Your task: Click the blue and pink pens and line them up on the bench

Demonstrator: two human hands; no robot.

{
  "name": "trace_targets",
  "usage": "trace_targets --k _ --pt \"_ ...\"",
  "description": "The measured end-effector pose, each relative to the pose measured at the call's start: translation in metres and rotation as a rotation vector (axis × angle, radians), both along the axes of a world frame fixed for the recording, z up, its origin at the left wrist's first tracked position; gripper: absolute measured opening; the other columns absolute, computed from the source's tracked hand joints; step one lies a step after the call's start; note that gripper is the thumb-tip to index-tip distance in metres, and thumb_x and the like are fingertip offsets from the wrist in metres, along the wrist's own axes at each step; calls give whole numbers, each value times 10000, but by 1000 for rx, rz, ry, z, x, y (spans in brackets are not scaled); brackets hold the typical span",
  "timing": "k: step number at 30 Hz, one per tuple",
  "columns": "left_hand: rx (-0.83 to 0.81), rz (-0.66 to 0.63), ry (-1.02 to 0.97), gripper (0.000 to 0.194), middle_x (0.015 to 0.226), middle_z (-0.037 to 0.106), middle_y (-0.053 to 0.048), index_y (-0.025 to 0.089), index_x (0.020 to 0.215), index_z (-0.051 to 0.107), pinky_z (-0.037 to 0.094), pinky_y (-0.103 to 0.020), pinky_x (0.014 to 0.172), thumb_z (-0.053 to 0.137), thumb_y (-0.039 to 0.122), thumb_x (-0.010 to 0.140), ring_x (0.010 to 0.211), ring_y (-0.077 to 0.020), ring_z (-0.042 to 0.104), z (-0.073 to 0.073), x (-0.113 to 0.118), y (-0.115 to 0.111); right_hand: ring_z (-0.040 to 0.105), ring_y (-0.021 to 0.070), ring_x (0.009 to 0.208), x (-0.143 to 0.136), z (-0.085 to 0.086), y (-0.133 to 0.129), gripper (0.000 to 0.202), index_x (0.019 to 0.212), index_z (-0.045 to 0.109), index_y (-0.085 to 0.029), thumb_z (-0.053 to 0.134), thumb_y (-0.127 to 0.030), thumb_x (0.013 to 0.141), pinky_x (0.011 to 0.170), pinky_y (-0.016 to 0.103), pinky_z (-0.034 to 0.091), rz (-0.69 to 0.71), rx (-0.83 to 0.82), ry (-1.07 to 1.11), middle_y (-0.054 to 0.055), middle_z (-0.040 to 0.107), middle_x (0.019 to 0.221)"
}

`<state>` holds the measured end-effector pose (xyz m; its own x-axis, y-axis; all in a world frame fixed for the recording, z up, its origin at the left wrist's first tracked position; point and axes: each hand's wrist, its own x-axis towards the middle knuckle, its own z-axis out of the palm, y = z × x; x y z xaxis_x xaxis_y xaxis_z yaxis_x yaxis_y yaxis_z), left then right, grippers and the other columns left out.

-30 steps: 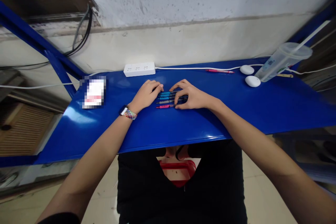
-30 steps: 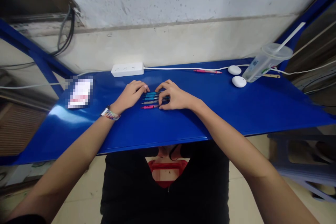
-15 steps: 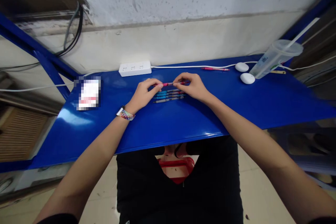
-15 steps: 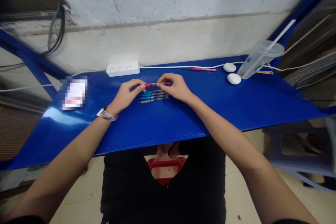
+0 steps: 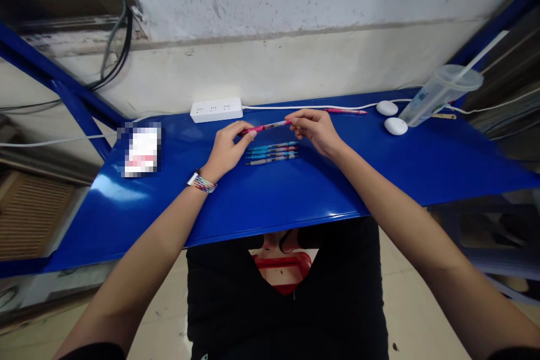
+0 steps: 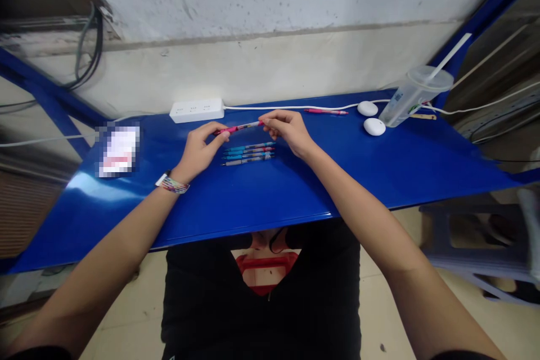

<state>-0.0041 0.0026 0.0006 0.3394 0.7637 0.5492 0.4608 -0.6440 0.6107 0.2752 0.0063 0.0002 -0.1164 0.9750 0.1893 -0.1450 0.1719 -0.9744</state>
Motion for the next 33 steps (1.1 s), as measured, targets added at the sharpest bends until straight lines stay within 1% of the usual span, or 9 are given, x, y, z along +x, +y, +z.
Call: trace_targets --k 7,11,15,20,22,23,26,28,33 --pt "-40 -16 2 372 724 672 5 235 894 682 483 -326 712 589 499 1139 700 -174 635 -1 -3 -1 650 151 697 -2 -4 0 263 932 899 -199 956 -395 766 671 322 539 14 8 15 46 791 784" --pt "-47 -8 -2 421 675 602 19 241 863 649 418 -327 646 579 555 1135 645 -169 552 -1 -3 -1 670 158 716 -3 -4 0 274 926 908 -197 974 -392 744 686 326 549 26 7 44 50 796 784" --pt "-57 -13 -12 434 674 575 21 238 821 619 394 -331 651 583 535 1136 648 -168 522 0 -2 -2 661 164 716 -3 -4 0 278 911 908 -204 982 -395 723 692 342 556 20 -17 52 49 794 788" --pt "-75 -18 -3 430 645 540 33 236 789 600 382 -328 633 578 472 1148 620 -157 503 1 -3 -4 655 166 709 -3 -3 -2 217 917 915 -217 967 -355 758 703 354 546 54 -47 64 55 801 798" --pt "-64 -9 13 390 646 571 33 237 832 632 408 -324 633 572 448 1155 616 -157 539 0 -3 -4 656 169 716 -3 -2 -3 197 912 912 -214 957 -337 765 709 357 546 58 -79 66 59 800 805" --pt "-41 -7 28 347 682 625 25 236 885 668 441 -323 653 574 430 1157 639 -159 584 0 -3 -4 653 170 720 -3 -2 -3 191 909 909 -209 951 -330 767 711 357 547 56 -97 65 62 797 808" --pt "105 -15 100 204 1011 811 -54 233 1166 762 570 -360 840 612 369 1146 897 -202 748 0 -3 -5 639 169 726 -4 -2 -4 171 884 895 -188 922 -319 778 700 347 545 44 -148 68 72 780 808" --pt "203 -29 131 231 1180 819 -94 238 1290 776 601 -401 951 646 344 1130 1050 -233 767 0 -2 -6 631 169 725 -5 -2 -4 148 861 886 -178 905 -299 778 677 332 539 43 -174 91 72 758 782" --pt "240 -29 99 269 1129 826 -92 278 1333 815 629 -423 930 654 335 1126 1002 -236 767 -5 -3 -6 634 168 731 -7 -4 -4 136 841 880 -177 915 -290 773 654 315 542 75 -194 143 69 738 769"
